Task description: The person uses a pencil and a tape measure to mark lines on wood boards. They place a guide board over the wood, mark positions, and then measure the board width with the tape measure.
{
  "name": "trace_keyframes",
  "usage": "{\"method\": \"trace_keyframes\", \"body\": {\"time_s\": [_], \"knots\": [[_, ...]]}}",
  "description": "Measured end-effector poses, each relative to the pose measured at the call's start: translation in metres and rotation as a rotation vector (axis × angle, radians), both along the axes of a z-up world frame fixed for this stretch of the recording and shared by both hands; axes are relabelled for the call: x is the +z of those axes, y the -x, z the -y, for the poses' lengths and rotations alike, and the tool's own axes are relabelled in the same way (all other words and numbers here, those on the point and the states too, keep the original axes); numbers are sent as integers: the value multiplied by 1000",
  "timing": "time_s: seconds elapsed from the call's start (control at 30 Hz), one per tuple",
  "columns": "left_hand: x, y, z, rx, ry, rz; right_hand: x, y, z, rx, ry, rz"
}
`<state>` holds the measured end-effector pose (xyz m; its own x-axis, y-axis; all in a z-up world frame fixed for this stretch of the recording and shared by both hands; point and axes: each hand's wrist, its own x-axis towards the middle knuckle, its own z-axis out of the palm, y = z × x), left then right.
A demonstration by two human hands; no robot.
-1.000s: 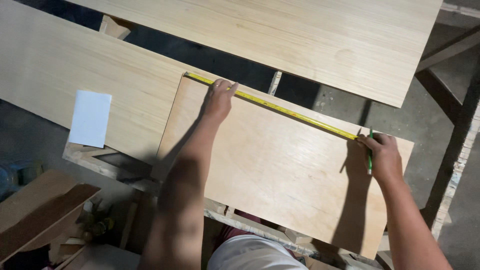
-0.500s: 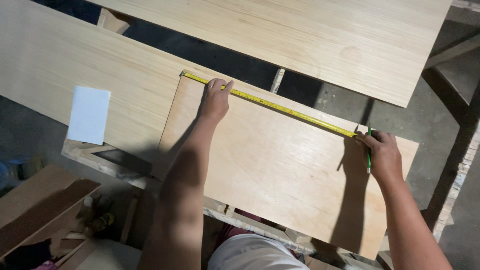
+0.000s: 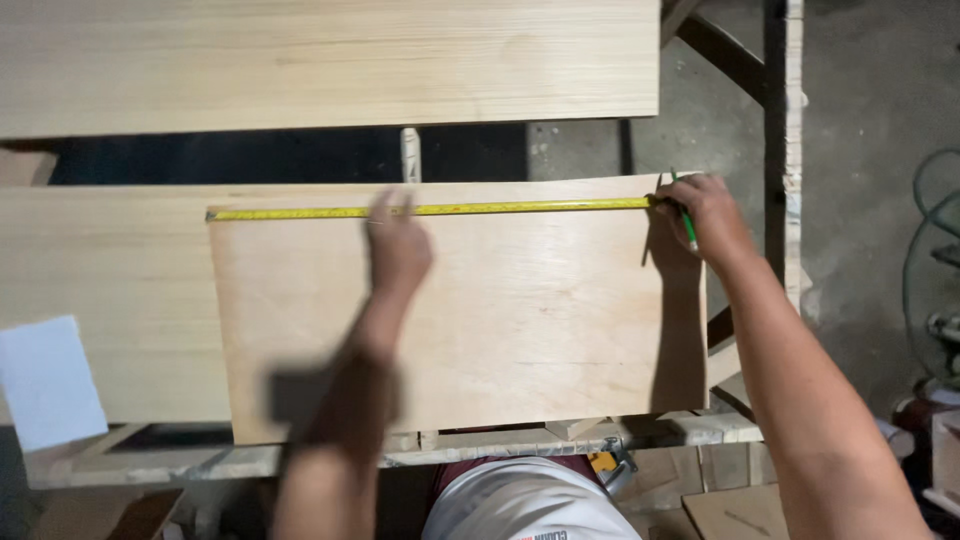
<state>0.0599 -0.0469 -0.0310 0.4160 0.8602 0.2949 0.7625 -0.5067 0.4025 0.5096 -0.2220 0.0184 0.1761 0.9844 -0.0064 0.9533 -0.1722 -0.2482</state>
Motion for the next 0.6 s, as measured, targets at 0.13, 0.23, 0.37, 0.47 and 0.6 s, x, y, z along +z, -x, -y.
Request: {"method": "trace_keyframes", "body": {"time_s": [0.13,0.23,0.37,0.47,0.6], "knots": [[15,-132,79,-347,400,455,7,-26,7,14,-90,45],[42,-205,120,-575,156,155,2,-38,5,-13,-142,65],[60,-260,135,-626,239,-149,-3,-45,3,-32,-128,7],[55,-279,130,-676,364,-215,-6,-45,8,-65,-118,-45],[48,-290,131,-698,370,-292,-4,-47,10,-66,-148,-96]]}}
